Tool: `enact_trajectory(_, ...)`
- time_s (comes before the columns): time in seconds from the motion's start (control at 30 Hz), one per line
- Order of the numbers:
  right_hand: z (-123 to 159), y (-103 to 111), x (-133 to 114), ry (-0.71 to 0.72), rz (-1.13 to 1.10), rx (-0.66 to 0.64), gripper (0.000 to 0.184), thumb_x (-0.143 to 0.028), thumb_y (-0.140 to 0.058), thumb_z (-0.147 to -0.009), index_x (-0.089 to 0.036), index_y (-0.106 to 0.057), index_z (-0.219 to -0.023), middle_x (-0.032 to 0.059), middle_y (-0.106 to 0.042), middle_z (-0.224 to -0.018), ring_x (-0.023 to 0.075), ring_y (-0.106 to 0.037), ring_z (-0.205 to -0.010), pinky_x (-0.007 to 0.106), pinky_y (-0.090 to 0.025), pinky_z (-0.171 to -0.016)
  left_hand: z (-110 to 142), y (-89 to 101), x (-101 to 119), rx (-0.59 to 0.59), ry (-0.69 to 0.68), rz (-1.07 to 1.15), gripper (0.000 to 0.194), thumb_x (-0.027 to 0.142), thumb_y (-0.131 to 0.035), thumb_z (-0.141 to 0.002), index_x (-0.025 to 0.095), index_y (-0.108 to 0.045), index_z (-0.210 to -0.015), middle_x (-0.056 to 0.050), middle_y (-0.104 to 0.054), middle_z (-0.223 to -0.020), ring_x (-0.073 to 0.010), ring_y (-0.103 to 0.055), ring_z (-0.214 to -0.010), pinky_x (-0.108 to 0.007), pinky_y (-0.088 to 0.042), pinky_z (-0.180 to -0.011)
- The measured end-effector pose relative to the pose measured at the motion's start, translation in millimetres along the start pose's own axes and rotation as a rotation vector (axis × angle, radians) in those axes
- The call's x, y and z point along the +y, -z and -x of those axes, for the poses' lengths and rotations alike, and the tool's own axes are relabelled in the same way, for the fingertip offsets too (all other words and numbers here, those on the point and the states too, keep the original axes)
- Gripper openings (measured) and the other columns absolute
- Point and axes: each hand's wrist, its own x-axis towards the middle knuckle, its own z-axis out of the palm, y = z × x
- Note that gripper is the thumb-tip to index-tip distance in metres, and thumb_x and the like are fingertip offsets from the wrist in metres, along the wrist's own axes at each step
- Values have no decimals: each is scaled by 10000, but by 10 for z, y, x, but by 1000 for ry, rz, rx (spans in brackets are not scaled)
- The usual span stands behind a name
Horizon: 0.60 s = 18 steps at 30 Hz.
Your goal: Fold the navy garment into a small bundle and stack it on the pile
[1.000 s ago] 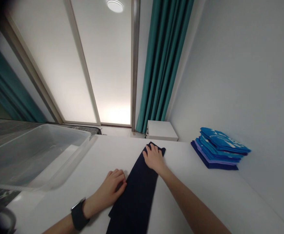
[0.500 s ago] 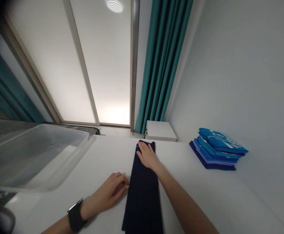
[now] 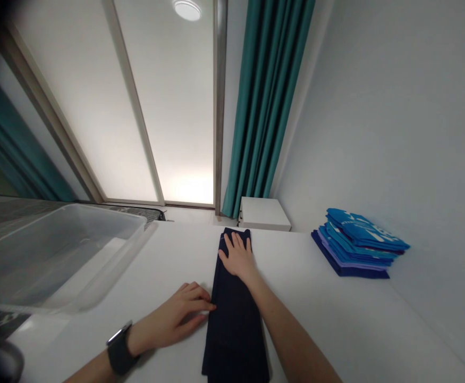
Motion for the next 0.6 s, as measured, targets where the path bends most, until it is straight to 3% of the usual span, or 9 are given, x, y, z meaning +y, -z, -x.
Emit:
enact_trajectory(0.17, 161, 159, 40, 58, -33, 0, 654, -503, -261, -972, -148, -227, -1521, 102, -164, -1595, 232, -104, -1474, 498, -52, -1178, 37, -26, -119, 96, 62, 64, 310, 238, -364, -993, 257, -584, -1210, -55, -653, -1069, -188, -572, -1010, -342, -439, -937)
enact_trajectory(0.37, 872, 253, -7, 120, -58, -43, 660, -554, -326, -949, -195, -301, -1502, 83, -172, -1591, 262, -123, -1471, 522, -95, -1176, -56, -101, -323, 253, 106, 8, 409, 241, -312, -1006, 240, -444, -1393, -88, -530, -1363, -196, -484, -1245, -385, -394, -1092)
enact_trajectory(0.47, 1133, 214, -55, 109, -95, -81, 666, -567, -340, -945, -222, -273, -1511, 68, -136, -1596, 279, -115, -1470, 551, -124, -1168, -206, -96, -371, 220, 95, -104, 435, 253, -299, -1011, 254, -404, -1433, -75, -452, -1458, -210, -427, -1310, -423, -372, -1111)
enact_trajectory(0.6, 1227, 159, -95, 109, -124, -75, 665, -515, -345, -959, -193, -214, -1526, 64, -146, -1595, 258, -101, -1473, 524, -130, -1183, -523, -105, -494, 156, 108, -212, 457, 320, -287, -1018, 238, -369, -1460, -76, -339, -1541, -243, -400, -1332, -459, -375, -1090)
